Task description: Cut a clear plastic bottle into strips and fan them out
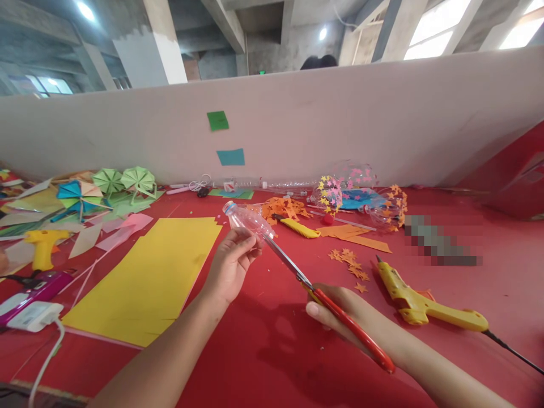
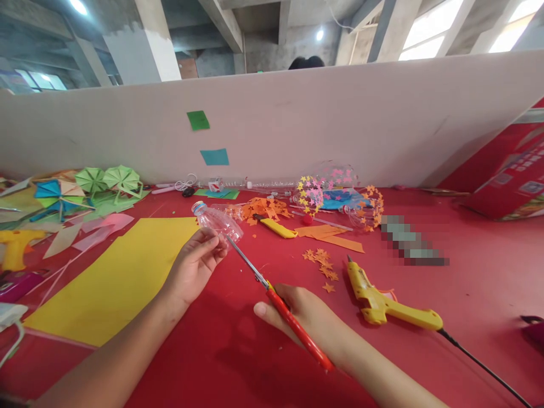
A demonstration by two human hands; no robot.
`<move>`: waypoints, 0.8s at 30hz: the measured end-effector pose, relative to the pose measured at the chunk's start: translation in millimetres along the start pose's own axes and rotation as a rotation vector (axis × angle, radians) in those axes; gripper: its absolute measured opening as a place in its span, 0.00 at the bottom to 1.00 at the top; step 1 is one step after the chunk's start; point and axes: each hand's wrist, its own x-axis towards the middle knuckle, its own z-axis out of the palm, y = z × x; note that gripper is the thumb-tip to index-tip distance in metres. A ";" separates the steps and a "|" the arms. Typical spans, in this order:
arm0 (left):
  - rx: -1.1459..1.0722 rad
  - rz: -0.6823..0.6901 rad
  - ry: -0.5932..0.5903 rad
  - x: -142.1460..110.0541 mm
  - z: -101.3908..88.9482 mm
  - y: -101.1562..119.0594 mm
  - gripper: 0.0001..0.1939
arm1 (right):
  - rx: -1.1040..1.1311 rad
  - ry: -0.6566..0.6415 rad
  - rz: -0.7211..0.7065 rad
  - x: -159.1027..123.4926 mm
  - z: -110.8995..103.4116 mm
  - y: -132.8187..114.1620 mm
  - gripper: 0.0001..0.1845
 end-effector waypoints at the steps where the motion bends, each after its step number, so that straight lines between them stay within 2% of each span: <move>1: 0.009 0.005 -0.005 -0.3 0.5 -0.6 0.10 | -0.006 -0.001 -0.004 0.3 0.3 0.3 0.30; 18: 0.042 -0.003 -0.020 -4.5 3.3 -5.7 0.10 | -0.013 0.009 0.053 1.9 2.2 -1.7 0.26; 24: 0.040 0.000 -0.017 -4.9 3.5 -7.3 0.10 | 0.064 0.001 0.096 3.0 2.2 -6.8 0.25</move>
